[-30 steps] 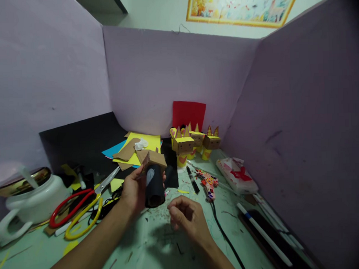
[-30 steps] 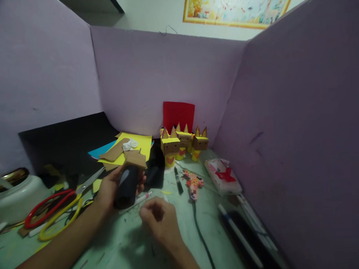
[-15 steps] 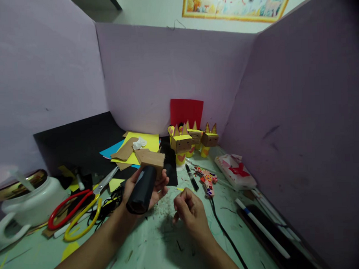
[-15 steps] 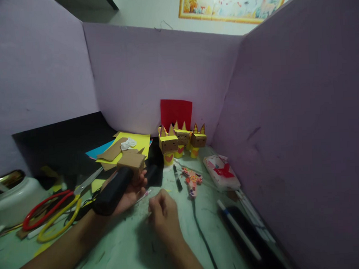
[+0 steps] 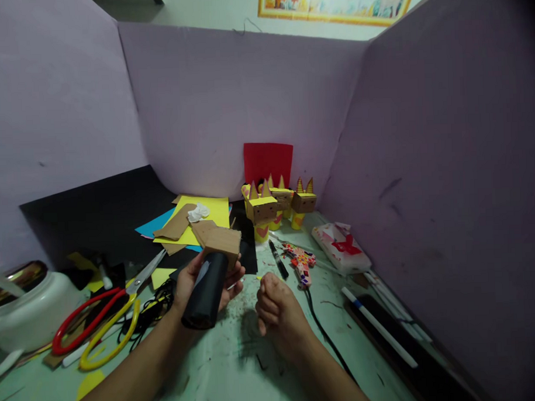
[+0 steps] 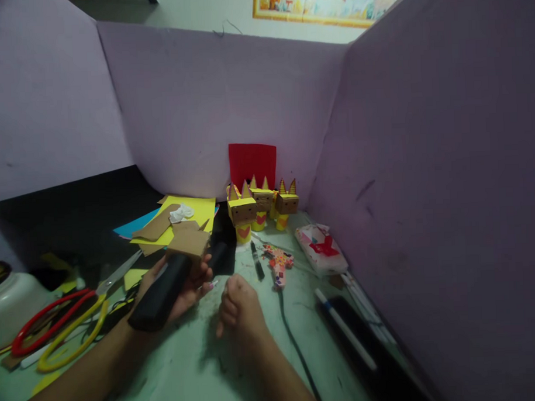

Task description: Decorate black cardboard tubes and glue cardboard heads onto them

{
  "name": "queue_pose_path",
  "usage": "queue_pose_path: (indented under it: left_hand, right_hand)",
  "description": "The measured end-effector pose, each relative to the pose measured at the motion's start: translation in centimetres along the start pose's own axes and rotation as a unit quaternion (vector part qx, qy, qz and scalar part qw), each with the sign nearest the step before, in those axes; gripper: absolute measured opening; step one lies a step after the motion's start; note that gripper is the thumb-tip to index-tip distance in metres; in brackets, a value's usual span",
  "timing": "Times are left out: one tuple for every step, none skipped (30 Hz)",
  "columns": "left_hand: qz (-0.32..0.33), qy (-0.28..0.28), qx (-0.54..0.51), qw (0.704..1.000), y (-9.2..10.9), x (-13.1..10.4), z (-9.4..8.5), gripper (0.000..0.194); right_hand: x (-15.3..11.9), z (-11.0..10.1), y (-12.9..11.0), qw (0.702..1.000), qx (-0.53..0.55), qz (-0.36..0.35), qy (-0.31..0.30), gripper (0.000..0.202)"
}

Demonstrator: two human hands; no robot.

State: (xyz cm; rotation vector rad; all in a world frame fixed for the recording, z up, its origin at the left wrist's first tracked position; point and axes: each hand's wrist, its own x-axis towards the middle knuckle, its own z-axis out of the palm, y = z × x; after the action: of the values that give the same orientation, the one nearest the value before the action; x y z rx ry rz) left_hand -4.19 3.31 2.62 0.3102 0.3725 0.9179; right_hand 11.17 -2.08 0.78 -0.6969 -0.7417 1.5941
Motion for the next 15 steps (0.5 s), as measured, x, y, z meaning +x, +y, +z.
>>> queue_pose_path:
  left_hand:
    - [0.004,0.018,0.004,1.0,0.02,-0.11,0.29,0.049]
    - [0.008,0.032,0.007,0.999,0.04,-0.2,0.54,0.049]
    - [0.011,0.044,0.01,0.999,0.05,-0.27,0.74,0.049]
    - [0.011,0.053,0.014,0.998,0.07,-0.32,0.88,0.049]
    - [0.01,0.059,0.018,0.998,0.09,-0.33,0.97,0.05]
    - [0.009,0.063,0.02,0.998,0.12,-0.33,1.0,0.052]
    - [0.006,0.065,0.022,0.998,0.15,-0.31,0.99,0.053]
    - [0.005,0.065,0.022,0.998,0.18,-0.28,0.95,0.054]
    - [0.005,0.064,0.022,0.998,0.21,-0.24,0.89,0.054]
    - [0.005,0.063,0.022,0.998,0.23,-0.21,0.82,0.054]
    - [0.005,0.061,0.02,0.998,0.24,-0.19,0.75,0.054]
    - [0.004,0.06,0.019,0.998,0.24,-0.17,0.69,0.054]
    - [0.003,0.059,0.016,0.998,0.22,-0.16,0.63,0.054]
    - [0.002,0.057,0.013,0.998,0.19,-0.16,0.58,0.054]
    - [0.001,0.053,0.01,0.999,0.14,-0.17,0.55,0.054]
  right_hand:
    - [-0.01,0.03,-0.32,0.999,0.037,0.034,-0.018,0.043]
    - [0.0,0.03,-0.6,0.995,0.068,0.063,-0.033,0.043]
    - [0.01,0.0,-0.82,0.991,0.092,0.086,-0.047,0.043]
    - [0.04,-0.05,-0.98,0.987,0.111,0.103,-0.058,0.042]
    - [0.06,-0.12,-1.09,0.983,0.126,0.114,-0.069,0.041]
    - [0.1,-0.2,-1.14,0.98,0.137,0.121,-0.077,0.041]
    - [0.12,-0.29,-1.17,0.978,0.144,0.125,-0.083,0.04]
    - [0.15,-0.36,-1.16,0.977,0.15,0.126,-0.087,0.038]
    - [0.16,-0.43,-1.14,0.976,0.155,0.128,-0.089,0.038]
    - [0.17,-0.48,-1.09,0.975,0.157,0.131,-0.091,0.038]
    - [0.17,-0.51,-1.02,0.974,0.157,0.134,-0.091,0.039]
    - [0.16,-0.52,-0.92,0.975,0.154,0.134,-0.088,0.04]
    - [0.15,-0.52,-0.79,0.977,0.148,0.129,-0.083,0.04]
    - [0.15,-0.49,-0.63,0.981,0.137,0.114,-0.079,0.04]
    - [0.14,-0.47,-0.44,0.985,0.124,0.092,-0.074,0.04]
